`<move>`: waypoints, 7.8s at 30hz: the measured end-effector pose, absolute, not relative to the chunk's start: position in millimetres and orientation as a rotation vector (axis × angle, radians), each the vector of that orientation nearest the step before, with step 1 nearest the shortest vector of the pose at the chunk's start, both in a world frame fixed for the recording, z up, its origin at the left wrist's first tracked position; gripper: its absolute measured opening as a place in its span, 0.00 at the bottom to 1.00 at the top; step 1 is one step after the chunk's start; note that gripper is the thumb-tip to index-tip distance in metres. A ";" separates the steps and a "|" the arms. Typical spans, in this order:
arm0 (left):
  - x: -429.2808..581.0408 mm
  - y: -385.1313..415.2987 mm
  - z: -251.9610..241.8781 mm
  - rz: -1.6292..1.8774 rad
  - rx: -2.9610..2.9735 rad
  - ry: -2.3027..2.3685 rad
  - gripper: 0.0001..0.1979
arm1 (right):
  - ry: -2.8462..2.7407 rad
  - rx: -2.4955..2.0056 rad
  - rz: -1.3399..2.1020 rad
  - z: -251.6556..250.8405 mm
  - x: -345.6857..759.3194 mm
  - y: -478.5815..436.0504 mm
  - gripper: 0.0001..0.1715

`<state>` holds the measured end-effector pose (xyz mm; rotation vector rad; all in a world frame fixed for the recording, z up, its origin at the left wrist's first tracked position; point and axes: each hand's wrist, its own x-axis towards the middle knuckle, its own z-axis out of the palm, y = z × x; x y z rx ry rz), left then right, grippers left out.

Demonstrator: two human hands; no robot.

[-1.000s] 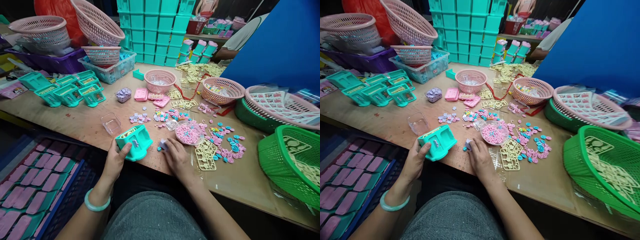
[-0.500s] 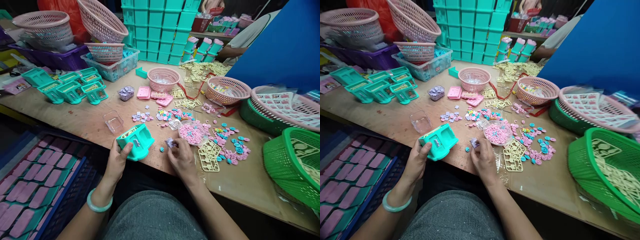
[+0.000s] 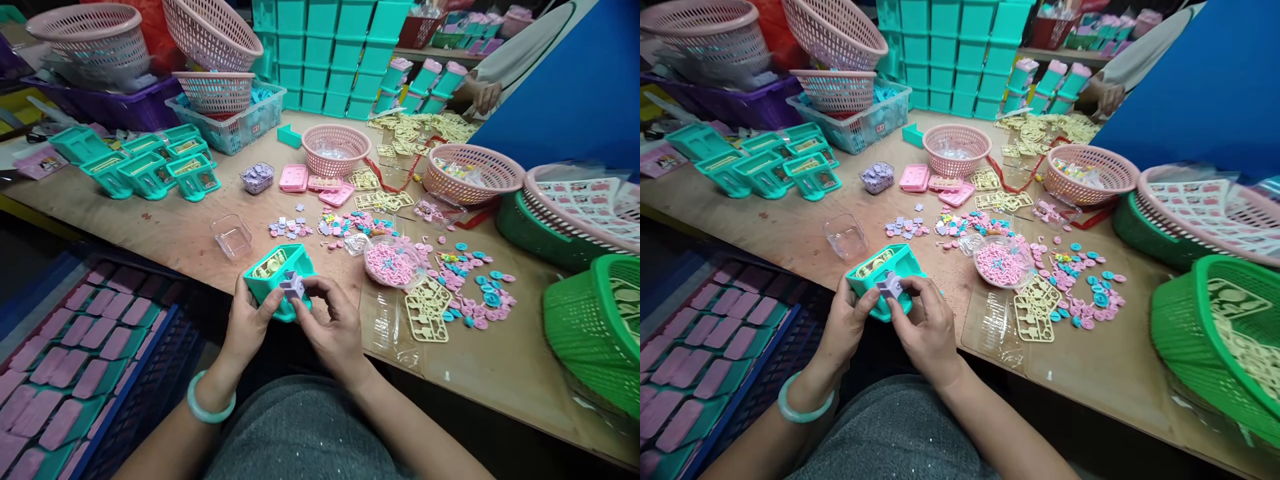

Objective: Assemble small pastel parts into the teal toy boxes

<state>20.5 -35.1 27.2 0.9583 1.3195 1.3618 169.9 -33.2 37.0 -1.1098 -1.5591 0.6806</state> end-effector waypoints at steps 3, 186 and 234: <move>18.5 -33.6 26.1 1.369 0.975 1.316 0.24 | -1.612 -1.091 0.562 39.8 168.7 -35.2 0.10; 8.0 -17.5 -17.6 1.380 1.971 1.381 0.47 | -2.123 -1.260 0.791 23.5 205.0 -21.3 0.10; -11.0 -13.0 -3.3 1.271 1.448 1.315 0.35 | -2.019 -1.064 0.555 47.0 229.2 9.3 0.31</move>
